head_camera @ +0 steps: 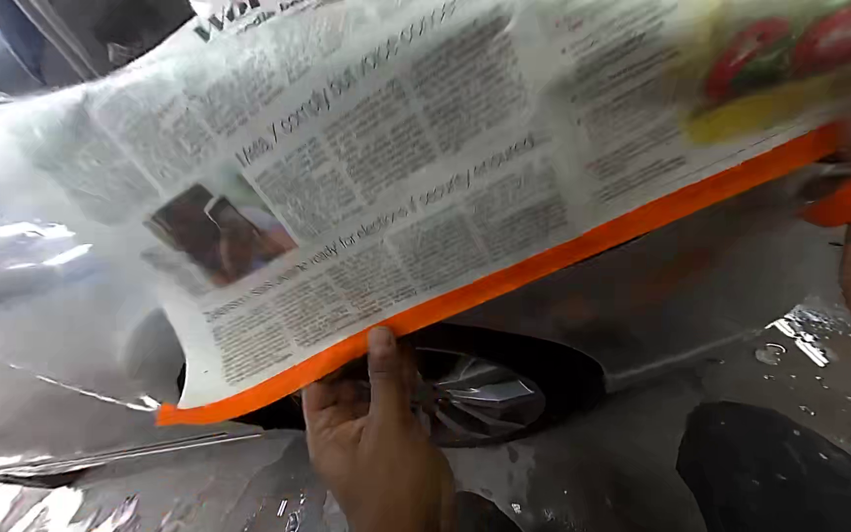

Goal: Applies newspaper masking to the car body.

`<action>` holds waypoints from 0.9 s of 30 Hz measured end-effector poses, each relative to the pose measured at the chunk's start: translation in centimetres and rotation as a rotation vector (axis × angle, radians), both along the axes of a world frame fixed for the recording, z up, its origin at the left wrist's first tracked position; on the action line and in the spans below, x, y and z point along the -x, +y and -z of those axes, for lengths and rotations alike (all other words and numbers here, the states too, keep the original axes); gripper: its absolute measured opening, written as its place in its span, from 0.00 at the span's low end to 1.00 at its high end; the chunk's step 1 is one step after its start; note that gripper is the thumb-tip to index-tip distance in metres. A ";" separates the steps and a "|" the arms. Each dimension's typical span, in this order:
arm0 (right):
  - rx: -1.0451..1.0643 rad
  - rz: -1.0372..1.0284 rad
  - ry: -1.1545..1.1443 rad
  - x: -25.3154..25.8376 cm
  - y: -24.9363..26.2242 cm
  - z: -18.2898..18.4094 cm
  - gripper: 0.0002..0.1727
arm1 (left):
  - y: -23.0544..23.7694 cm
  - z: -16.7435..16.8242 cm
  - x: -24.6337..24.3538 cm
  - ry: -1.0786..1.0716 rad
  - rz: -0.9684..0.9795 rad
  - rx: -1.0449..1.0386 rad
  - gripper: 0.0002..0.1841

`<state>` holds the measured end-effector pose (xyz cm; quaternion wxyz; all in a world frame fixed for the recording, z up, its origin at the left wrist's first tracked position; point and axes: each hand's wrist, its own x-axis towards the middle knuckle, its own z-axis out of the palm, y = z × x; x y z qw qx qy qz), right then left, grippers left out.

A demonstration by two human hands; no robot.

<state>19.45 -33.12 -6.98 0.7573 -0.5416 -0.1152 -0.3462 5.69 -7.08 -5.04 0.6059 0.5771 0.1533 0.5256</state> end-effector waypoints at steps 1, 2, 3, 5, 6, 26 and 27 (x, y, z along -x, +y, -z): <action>0.030 0.003 -0.008 -0.7 0.1 0.6 0.13 | 0.2 0.0 -0.4 0.005 0.006 0.027 0.15; 0.047 0.005 -0.023 -1.0 0.3 1.1 0.15 | 0.3 0.1 -0.6 0.011 0.010 0.029 0.15; 0.063 0.014 -0.034 -1.2 0.5 1.5 0.16 | 0.5 0.3 -0.6 0.017 0.017 0.014 0.17; 0.080 0.036 -0.046 -1.2 0.8 2.0 0.16 | 0.7 0.7 -0.8 0.018 0.044 -0.013 0.18; 0.078 0.042 -0.051 -1.3 1.0 2.3 0.16 | 0.8 0.8 -0.9 0.010 0.046 -0.021 0.18; 0.072 0.116 0.019 -1.3 2.0 2.2 0.13 | 1.3 2.2 -2.6 -0.047 -0.105 -0.103 0.17; 0.068 0.119 0.030 -1.2 2.0 2.1 0.13 | 1.3 2.3 -2.7 -0.057 -0.110 -0.116 0.17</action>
